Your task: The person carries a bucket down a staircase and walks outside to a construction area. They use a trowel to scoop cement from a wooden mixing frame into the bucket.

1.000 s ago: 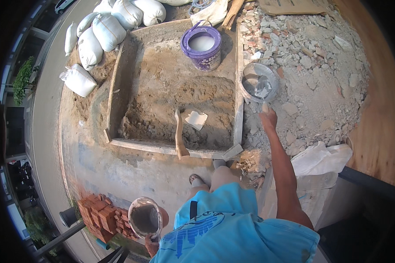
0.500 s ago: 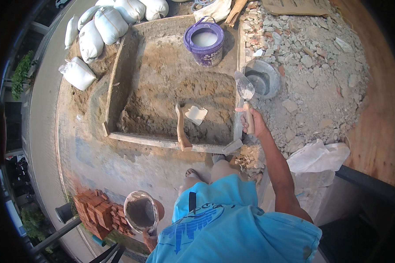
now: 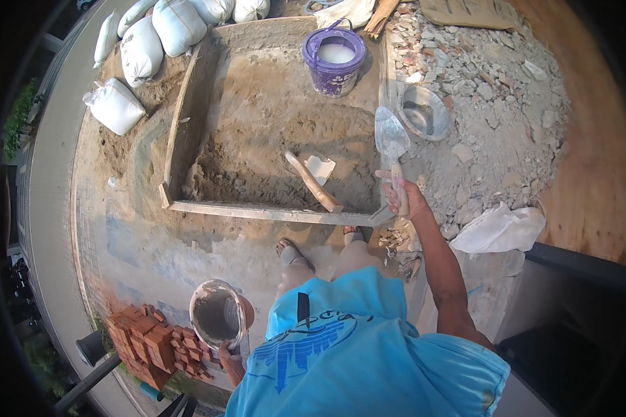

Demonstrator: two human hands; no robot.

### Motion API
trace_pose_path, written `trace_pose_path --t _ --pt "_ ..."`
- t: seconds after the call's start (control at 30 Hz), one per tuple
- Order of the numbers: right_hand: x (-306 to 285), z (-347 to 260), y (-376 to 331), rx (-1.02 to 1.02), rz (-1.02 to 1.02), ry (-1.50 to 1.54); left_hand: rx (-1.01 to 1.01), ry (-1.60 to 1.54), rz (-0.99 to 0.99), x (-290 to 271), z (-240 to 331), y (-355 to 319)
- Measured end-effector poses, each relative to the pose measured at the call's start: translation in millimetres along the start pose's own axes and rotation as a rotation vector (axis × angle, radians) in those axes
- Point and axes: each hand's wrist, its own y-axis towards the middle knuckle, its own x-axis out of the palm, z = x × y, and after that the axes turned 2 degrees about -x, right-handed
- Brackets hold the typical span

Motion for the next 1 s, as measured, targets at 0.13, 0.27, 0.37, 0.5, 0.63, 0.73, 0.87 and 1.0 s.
trace_pose_path --t 0.13,0.27,0.37,0.5,0.63,0.73,0.87,1.0 --pt "27.3 43.6 -6.3 -0.019 0.364 -0.073 -0.212 -0.165 0.001 -16.6 30.1 45.0" --pt "17.3 82.5 -33.5 0.084 0.756 -0.522 -0.222 -0.093 0.133 -7.9 69.9 63.2" --pt "-1.3 122.3 -64.7 0.161 0.86 -0.767 -0.189 -0.09 0.158 -11.4 78.1 80.1" --pt "-37.0 173.4 -107.5 0.224 0.885 -0.78 0.03 0.13 0.035 -26.3 69.6 85.9" --pt "-31.7 198.8 -112.0 0.268 0.989 -0.702 -0.153 -0.151 0.204 -10.8 89.6 72.2" --pt "-56.3 200.0 -107.7 0.221 0.99 -0.669 -0.133 -0.126 0.128 2.5 101.1 65.2" --pt "-98.1 186.7 -106.6 0.207 0.927 -0.748 0.39 0.305 0.0 24.7 112.6 86.1" --pt "-91.5 145.1 -83.4 0.275 0.929 -0.911 0.371 0.044 -0.109 56.8 145.3 93.3"
